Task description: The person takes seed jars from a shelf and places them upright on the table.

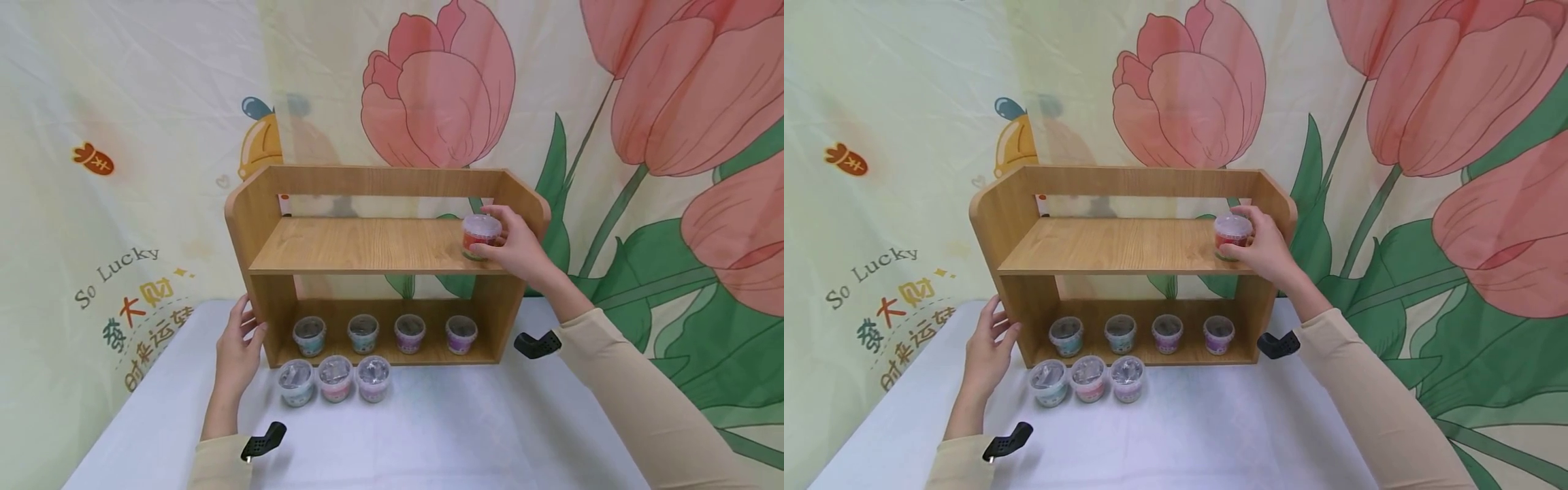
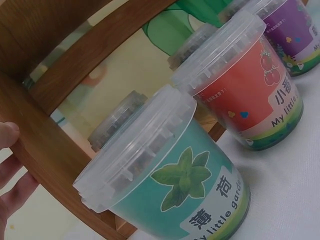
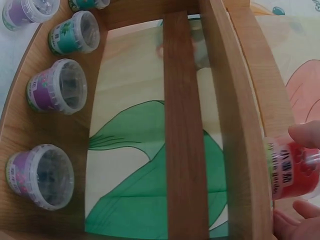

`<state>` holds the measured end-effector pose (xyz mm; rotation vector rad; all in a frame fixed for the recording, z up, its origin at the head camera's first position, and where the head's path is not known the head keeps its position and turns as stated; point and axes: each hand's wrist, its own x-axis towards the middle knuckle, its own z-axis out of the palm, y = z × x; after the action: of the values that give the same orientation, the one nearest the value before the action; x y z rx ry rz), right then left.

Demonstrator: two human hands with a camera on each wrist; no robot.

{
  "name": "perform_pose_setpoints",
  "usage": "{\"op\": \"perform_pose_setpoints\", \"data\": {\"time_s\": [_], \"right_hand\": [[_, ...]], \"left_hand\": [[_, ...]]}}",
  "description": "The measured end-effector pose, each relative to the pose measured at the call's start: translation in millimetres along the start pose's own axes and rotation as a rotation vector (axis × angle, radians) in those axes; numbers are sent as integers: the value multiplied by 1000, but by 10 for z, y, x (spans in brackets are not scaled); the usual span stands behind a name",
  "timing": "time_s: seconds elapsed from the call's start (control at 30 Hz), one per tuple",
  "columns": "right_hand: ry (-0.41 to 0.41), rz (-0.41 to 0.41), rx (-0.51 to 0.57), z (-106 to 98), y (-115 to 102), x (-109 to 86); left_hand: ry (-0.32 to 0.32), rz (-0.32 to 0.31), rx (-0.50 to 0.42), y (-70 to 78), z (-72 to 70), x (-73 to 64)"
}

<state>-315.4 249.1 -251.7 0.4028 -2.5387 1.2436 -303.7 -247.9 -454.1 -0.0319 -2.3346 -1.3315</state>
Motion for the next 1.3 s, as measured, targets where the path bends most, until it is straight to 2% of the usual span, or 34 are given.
{"op": "perform_pose_setpoints", "data": {"time_s": [0.3, 0.57, 0.8, 1.07, 1.3], "right_hand": [[-19, 22, -19, 132, 121, 19], [14, 35, -24, 107, 103, -16], [29, -2, -29, 61, -23, -107], [-3, -48, -36, 76, -211, -224], [-51, -83, -8, 90, -323, -420]], "left_hand": [[1, -9, 7, -3, -38, -45], [0, 12, 3, -30, 6, -6], [-11, 6, 1, 6, 12, 16], [-4, 3, 9, 6, -23, -2], [-5, 8, -2, 17, -15, 11]]}}
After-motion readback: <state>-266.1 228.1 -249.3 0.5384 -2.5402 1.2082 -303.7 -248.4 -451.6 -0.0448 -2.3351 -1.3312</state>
